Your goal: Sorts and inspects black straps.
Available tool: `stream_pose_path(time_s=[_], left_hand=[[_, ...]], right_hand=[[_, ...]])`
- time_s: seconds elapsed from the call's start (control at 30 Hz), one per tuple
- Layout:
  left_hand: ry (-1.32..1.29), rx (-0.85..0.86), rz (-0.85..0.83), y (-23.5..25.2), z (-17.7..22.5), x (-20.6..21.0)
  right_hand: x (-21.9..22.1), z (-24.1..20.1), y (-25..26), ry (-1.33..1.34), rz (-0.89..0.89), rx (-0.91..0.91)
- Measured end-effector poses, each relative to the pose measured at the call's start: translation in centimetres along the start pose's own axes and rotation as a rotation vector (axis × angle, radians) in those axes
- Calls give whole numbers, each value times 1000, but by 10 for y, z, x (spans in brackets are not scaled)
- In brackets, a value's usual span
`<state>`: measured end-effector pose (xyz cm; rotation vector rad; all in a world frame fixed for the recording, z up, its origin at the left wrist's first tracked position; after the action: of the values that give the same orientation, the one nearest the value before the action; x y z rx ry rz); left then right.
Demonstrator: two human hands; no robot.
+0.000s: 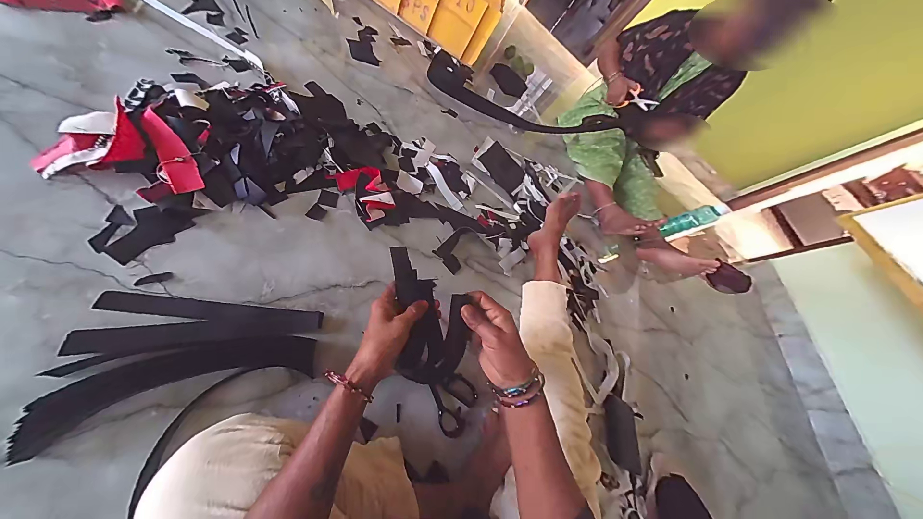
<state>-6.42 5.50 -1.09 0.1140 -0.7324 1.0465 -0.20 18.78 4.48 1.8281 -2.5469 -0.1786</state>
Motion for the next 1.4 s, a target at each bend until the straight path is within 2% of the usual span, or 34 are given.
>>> stream_pose_path(time_s=[0.43, 0.8, 1.07, 1.4], left_hand=[[122, 57, 27, 1, 2, -3], [197, 95, -46, 0, 4, 0], [209, 100, -98, 1, 1, 2], [141, 70, -166, -2, 1, 5]], right_hand=[[5, 2, 1, -226, 103, 20], [4, 3, -1, -251, 86, 12], [-1, 2, -2, -319, 137, -40], [-1, 3, -2, -243, 116, -67]])
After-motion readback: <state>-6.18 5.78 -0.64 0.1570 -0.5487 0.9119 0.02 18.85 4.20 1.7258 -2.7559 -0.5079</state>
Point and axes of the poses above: each hand's wrist, its own y-axis towards the middle knuckle, its own x-axis out of the palm, z = x × y, the point moved 8 cm from there along y, towards the middle knuckle, and after that the axes turned 4 degrees about -x, right-handed, at the moved point
